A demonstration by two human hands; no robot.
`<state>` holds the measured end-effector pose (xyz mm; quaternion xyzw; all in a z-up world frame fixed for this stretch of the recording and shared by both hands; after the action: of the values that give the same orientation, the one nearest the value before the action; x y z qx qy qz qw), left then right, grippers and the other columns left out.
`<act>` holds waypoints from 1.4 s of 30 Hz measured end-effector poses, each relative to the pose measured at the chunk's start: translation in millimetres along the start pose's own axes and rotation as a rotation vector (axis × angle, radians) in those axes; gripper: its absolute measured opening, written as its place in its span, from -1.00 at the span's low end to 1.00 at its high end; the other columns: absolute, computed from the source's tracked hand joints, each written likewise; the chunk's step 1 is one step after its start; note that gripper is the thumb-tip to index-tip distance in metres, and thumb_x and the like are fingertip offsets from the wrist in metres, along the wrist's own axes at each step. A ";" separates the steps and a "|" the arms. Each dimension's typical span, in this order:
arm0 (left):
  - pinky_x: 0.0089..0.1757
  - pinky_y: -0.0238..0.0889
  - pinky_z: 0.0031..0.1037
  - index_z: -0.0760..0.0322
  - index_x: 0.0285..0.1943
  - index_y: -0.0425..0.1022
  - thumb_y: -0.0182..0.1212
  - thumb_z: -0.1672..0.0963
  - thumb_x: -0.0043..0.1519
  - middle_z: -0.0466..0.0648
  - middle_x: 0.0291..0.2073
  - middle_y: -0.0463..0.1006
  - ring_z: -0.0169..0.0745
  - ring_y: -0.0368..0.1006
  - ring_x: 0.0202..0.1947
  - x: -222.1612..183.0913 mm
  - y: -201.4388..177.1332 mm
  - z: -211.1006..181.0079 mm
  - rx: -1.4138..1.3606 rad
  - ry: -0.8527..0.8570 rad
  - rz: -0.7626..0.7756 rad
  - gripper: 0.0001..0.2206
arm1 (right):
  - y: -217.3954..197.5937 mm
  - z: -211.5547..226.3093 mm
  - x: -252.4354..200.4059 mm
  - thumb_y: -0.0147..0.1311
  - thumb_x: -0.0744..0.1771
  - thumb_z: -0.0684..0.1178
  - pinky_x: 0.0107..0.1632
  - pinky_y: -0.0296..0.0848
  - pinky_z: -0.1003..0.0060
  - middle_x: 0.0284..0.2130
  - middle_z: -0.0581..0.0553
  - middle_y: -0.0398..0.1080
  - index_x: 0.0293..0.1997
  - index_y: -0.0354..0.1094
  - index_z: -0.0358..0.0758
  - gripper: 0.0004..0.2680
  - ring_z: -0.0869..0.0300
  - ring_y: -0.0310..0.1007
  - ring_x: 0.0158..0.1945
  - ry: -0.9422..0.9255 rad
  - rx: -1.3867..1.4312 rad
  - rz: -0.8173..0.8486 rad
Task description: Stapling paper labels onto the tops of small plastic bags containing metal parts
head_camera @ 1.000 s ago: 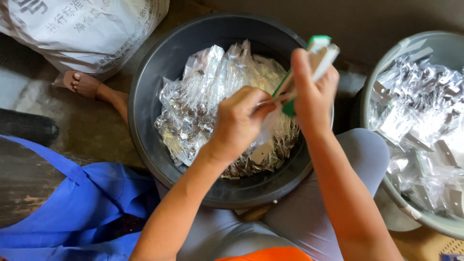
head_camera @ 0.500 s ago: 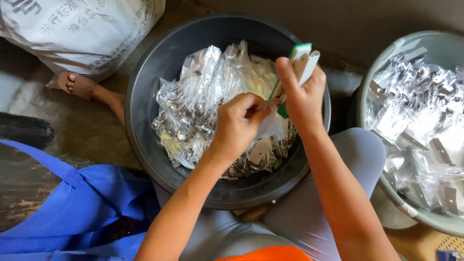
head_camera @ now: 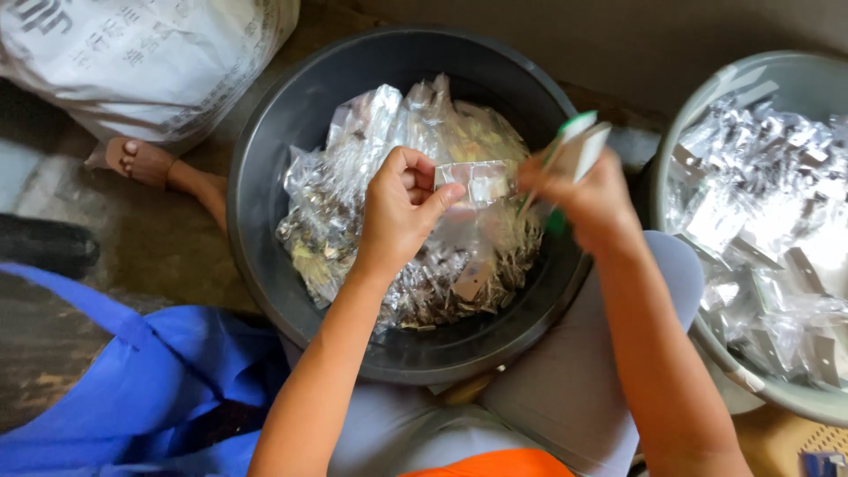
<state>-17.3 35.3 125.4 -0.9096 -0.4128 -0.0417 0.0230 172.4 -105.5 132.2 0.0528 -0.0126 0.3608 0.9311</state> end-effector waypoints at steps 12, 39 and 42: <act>0.01 0.39 0.23 0.45 0.41 0.08 0.49 0.06 0.09 0.51 -0.06 0.50 0.54 0.51 -0.02 -10.4 55.2 -17.1 0.598 -0.110 0.193 -0.21 | 27.9 1.4 -43.7 0.36 0.17 -0.22 -0.19 0.40 0.17 -0.48 -0.18 0.41 -0.23 0.42 -0.18 -0.79 -0.02 0.48 -0.35 -0.436 -0.589 -0.086; -0.38 0.35 -0.50 0.37 -0.16 0.58 0.36 0.29 0.00 -0.05 -0.39 0.67 -0.30 0.50 -0.47 -2.8 42.9 -34.1 0.414 0.230 0.325 -0.77 | 9.9 52.5 -40.3 0.31 0.20 -0.23 -0.24 0.43 0.23 -0.32 -0.18 0.45 -0.12 0.31 -0.32 -0.74 0.08 0.40 -0.35 -0.228 -0.690 0.249; -0.41 0.27 -0.52 0.40 -0.24 0.64 0.35 0.21 0.05 -0.11 -0.49 0.60 -0.38 0.38 -0.51 -6.6 50.2 -25.3 0.255 -0.053 0.479 -0.86 | 17.8 62.3 -41.6 0.22 0.18 -0.27 -0.27 0.39 0.14 -0.36 -0.21 0.41 -0.20 0.26 -0.34 -0.78 -0.01 0.33 -0.39 -0.275 -0.717 0.345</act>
<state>14.7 -4.7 149.6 -0.9718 -0.1880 0.0410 0.1360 130.7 -127.0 193.2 -0.2295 -0.2703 0.4739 0.8060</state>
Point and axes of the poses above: each hand's wrist, its own x-axis towards the middle knuckle, its own y-axis out of the palm, z = x × y, the point moved 5 cm from there along x, towards the middle knuckle
